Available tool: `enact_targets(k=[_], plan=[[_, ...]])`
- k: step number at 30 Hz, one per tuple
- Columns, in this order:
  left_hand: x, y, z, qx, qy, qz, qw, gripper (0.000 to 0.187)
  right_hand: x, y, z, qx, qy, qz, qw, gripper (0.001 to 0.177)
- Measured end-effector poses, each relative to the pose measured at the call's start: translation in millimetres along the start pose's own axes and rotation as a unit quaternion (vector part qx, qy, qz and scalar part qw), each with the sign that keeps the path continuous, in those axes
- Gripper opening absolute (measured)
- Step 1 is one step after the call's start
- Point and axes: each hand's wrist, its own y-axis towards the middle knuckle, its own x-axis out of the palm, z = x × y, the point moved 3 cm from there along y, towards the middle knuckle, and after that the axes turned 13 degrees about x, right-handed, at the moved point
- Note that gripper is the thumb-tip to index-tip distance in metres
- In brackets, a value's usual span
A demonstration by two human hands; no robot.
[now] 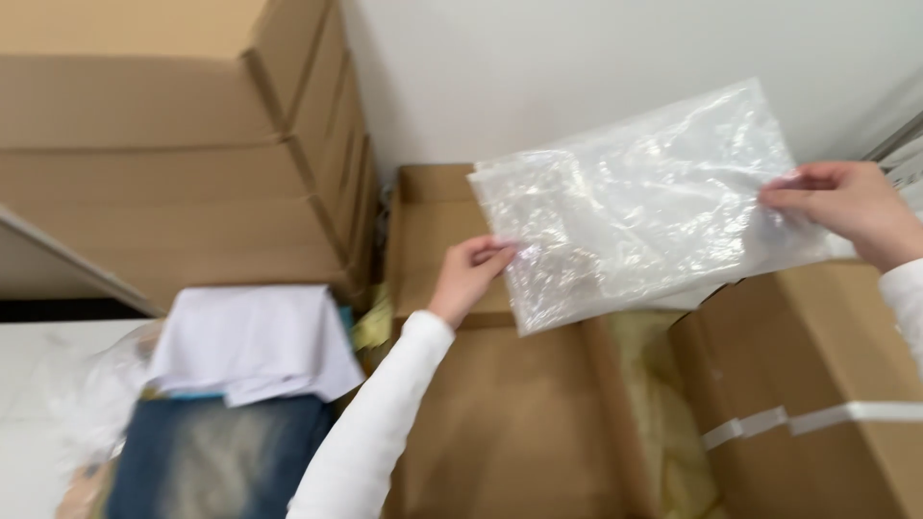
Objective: The person packs folded clothes, including jeans and shirts, into cardboard boxes. They place the clothes inside clear plastic bags, put the bags into the boxes, and then close the boxes. The person also ties a white ribbon around the closed boxes.
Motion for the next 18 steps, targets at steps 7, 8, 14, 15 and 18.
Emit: enact_targets(k=[7, 8, 14, 15, 18], plan=[[149, 169, -82, -0.046, 0.239, 0.014, 0.97, 0.026, -110, 202, 126, 0.005, -0.043, 0.066, 0.997, 0.027], [162, 183, -97, -0.058, 0.305, 0.018, 0.95, 0.026, -113, 229, 148, 0.011, -0.055, 0.061, 0.997, 0.028], [202, 228, -193, -0.115, 0.481, 0.008, 0.869, 0.025, -76, 352, 238, 0.078, -0.11, 0.005, 0.991, 0.032], [205, 233, -211, -0.131, 0.512, -0.007, 0.849, 0.025, -67, 367, 251, 0.105, -0.129, -0.013, 0.986, 0.032], [215, 246, -237, -0.17, 0.598, -0.076, 0.78, 0.036, -34, 388, 280, 0.185, -0.126, -0.084, 0.971, 0.054]])
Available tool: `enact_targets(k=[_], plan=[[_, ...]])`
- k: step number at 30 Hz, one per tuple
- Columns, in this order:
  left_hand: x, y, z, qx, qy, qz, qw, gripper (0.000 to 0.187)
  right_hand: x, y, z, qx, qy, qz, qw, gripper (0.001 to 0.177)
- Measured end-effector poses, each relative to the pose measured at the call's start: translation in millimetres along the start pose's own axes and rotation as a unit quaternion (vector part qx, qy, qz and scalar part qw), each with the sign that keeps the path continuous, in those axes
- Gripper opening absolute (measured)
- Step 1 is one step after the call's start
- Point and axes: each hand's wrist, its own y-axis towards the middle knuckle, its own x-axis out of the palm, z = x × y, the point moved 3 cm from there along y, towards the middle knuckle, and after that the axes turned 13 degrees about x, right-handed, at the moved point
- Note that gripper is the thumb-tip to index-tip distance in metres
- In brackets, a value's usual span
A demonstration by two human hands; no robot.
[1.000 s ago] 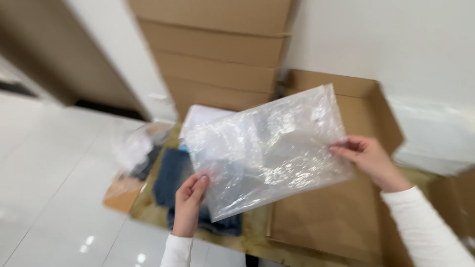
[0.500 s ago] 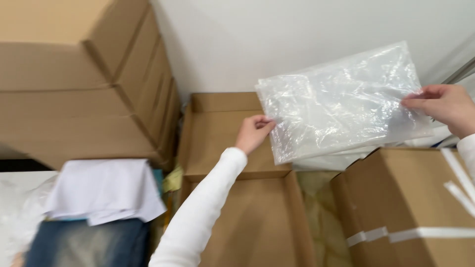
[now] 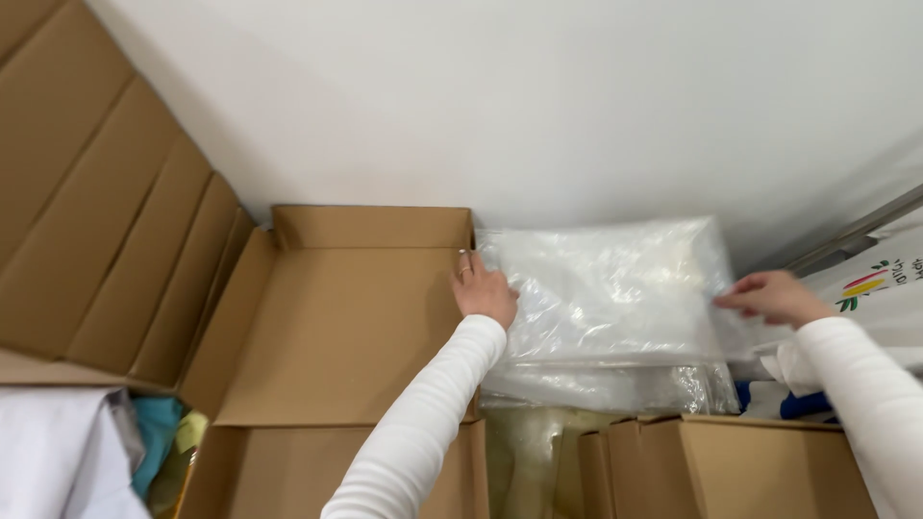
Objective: The person packs folded clothes, including jeans and shirts, into cardboard boxes. They place the clothes inside clear plastic bags, put the bags into the boxes, and then close the boxes. The person also ties a white ribbon around the closed boxes.
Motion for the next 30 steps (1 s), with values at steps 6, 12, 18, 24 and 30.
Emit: enact_targets(k=[6, 12, 18, 24, 30], plan=[[35, 15, -1, 0.011, 0.099, -0.133, 0.986, 0.093, 30, -18, -8, 0.154, -0.181, -0.072, 0.969, 0.114], [4, -20, -15, 0.081, -0.054, -0.097, 0.991, 0.073, 4, -66, -56, 0.058, -0.055, -0.063, 0.995, 0.094], [-52, -87, -104, 0.074, -0.059, 0.033, 0.995, 0.068, 14, -191, -112, -0.063, -0.071, -0.089, 0.991, 0.069], [-113, -161, -283, -0.072, 0.034, 0.112, 0.99, 0.066, 86, -342, -160, -0.166, -0.157, -0.089, 0.969, 0.067], [-134, -195, -373, -0.156, -0.024, 0.112, 0.981, 0.06, 217, -414, -130, -0.182, -0.09, -0.103, 0.974, 0.076]])
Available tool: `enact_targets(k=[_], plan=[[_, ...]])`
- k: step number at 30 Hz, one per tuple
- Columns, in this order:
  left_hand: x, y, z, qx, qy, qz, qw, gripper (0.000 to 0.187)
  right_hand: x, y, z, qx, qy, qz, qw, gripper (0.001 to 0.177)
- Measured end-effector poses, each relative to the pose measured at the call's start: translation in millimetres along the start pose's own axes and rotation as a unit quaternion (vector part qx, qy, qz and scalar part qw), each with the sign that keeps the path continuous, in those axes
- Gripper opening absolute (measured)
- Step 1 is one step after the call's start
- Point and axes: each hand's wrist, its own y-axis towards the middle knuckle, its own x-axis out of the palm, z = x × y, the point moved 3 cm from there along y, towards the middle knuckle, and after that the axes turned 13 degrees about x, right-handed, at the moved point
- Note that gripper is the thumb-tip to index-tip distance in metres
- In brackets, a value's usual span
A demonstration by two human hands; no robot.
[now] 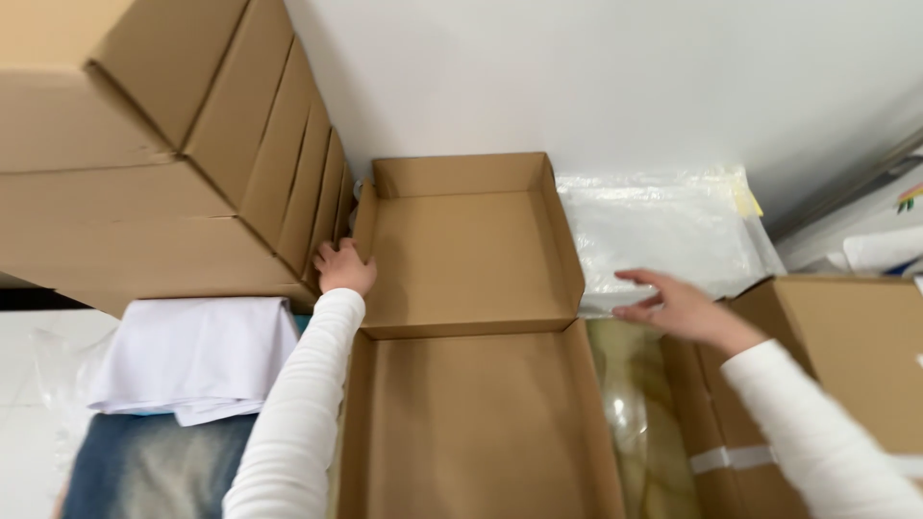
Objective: The person packs folded clothes, including jeans and shirts, into cardboard boxes. They place the clothes inside clear plastic bags, put the bags into the boxes, and then close the boxes. The person also ties a white ribbon around the closed boxes.
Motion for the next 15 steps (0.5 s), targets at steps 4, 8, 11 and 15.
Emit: enact_targets(k=[4, 8, 11, 15], plan=[[36, 14, -45, -0.012, -0.109, -0.059, 0.992, 0.057, 116, 3, 80, 0.036, 0.104, -0.023, 0.994, 0.091], [37, 5, -48, 0.029, -0.188, -0.045, 0.981, 0.063, 162, -55, 100, 0.196, 0.178, -0.061, 0.962, 0.091], [13, -9, -33, 0.047, -0.214, -0.044, 0.975, 0.067, 187, -88, 116, 0.298, 0.249, -0.087, 0.917, 0.084], [-42, -62, -7, 0.099, -0.261, -0.053, 0.959, 0.07, 228, -90, 158, 0.266, 0.235, 0.002, 0.935, 0.05]])
